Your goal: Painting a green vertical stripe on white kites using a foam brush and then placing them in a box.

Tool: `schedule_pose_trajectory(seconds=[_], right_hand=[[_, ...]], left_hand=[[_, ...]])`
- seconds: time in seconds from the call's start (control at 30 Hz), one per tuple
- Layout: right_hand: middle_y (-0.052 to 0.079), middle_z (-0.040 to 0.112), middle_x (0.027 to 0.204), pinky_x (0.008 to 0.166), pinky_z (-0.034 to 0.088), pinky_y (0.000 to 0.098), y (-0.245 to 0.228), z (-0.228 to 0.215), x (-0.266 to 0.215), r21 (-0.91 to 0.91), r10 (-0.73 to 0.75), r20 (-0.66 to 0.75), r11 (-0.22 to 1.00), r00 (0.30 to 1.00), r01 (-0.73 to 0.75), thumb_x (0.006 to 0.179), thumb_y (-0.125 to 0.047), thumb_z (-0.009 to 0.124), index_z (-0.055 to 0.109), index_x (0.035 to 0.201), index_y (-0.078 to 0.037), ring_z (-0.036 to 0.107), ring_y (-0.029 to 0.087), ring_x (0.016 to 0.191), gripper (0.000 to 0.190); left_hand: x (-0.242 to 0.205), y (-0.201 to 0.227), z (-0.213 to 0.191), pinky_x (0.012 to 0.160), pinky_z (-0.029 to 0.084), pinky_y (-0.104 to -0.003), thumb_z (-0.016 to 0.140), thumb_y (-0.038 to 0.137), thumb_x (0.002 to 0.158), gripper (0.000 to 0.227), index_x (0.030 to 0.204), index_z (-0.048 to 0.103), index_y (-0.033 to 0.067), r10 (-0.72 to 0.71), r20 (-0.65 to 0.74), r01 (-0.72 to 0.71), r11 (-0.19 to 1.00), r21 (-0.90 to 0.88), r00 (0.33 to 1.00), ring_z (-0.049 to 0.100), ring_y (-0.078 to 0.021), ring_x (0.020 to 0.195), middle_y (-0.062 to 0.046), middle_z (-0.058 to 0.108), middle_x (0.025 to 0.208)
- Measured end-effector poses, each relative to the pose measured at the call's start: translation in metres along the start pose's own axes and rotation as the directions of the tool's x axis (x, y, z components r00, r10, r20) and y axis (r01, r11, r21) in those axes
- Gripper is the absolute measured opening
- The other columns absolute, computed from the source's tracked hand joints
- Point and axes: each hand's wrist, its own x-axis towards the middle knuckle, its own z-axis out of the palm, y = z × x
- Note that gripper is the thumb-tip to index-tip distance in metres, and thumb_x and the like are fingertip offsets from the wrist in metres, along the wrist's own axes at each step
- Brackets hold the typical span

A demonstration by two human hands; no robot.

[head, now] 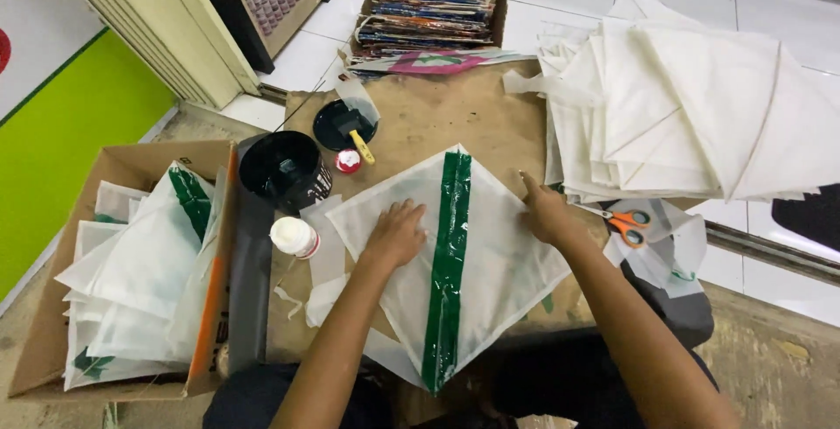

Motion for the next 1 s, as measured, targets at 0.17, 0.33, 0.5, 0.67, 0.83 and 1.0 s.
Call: schedule_pose_trajectory(seconds=[0.17,0.33,0.5,0.67,0.83,1.0], right_hand=[[0.009,0.074,0.122,0.099,0.055,0.051,-0.034,-0.059,-0.072,0.101,-0.016,0.066,0.995,0.998,0.009,0.087,-0.024,0.077,0.021,0.165,-0.028,0.068,0.034,0.121,0.096],[0.006,0.078,0.115,0.098,0.056,0.0466,-0.017,-0.061,-0.072,0.17,0.023,0.096,0.985,0.995,-0.04,0.086,-0.02,0.077,0.034,0.162,-0.027,0.072,0.028,0.115,0.088],[0.02,0.073,0.116,0.096,0.054,0.0496,-0.033,-0.135,-0.127,0.635,-0.05,-0.116,0.764,0.992,0.113,0.086,0.003,0.074,0.04,0.156,-0.003,0.07,0.037,0.11,0.079],[0.021,0.069,0.112,0.093,0.055,0.0432,-0.037,-0.172,-0.157,0.769,-0.172,-0.317,0.529,0.933,0.359,0.091,0.008,0.067,0.04,0.158,-0.009,0.067,0.029,0.098,0.074],[0.018,0.07,0.111,0.098,0.053,0.0407,-0.049,-0.204,-0.184,0.735,-0.206,-0.472,0.446,0.857,0.511,0.089,0.009,0.071,0.045,0.156,-0.008,0.062,0.024,0.098,0.074],[0.01,0.073,0.108,0.105,0.048,0.0466,-0.055,-0.224,-0.202,0.51,-0.195,-0.654,0.599,0.731,0.617,0.092,0.001,0.073,0.054,0.151,-0.014,0.068,0.028,0.106,0.063]], left_hand=[[-0.012,0.006,-0.012,0.125,0.019,-0.056,0.043,0.029,0.101,0.062,0.16,0.034,0.0154,-0.024,0.041,0.026,0.999,-0.044,0.999,0.022,-0.0353,0.155,-0.017,0.025,0.168],[-0.038,0.02,-0.037,0.124,0.017,-0.059,0.042,0.025,0.101,0.06,0.16,0.035,0.0127,-0.043,0.026,0.044,0.999,-0.02,0.999,0.02,-0.0381,0.156,-0.02,0.024,0.168],[-0.066,0.03,-0.078,0.124,0.02,-0.059,0.049,0.025,0.101,0.064,0.16,0.032,0.0101,-0.078,-0.089,0.075,0.997,-0.036,0.993,0.025,-0.0387,0.154,-0.024,0.028,0.165],[-0.102,0.047,-0.106,0.123,0.012,-0.063,0.049,0.03,0.104,0.066,0.163,0.026,0.0118,-0.106,-0.289,0.066,0.987,-0.145,0.951,0.017,-0.0394,0.156,-0.023,0.023,0.167],[-0.127,0.042,-0.127,0.12,0.007,-0.072,0.053,0.027,0.104,0.069,0.163,0.022,0.0071,-0.1,-0.498,-0.024,0.971,-0.237,0.861,0.024,-0.0437,0.153,-0.025,0.031,0.163],[-0.091,-0.035,-0.124,0.095,0.052,-0.042,0.069,0.028,0.099,0.018,0.112,0.071,0.0155,0.068,-0.8,-0.358,0.914,-0.189,0.596,0.069,-0.0299,0.104,-0.007,0.069,0.099]])
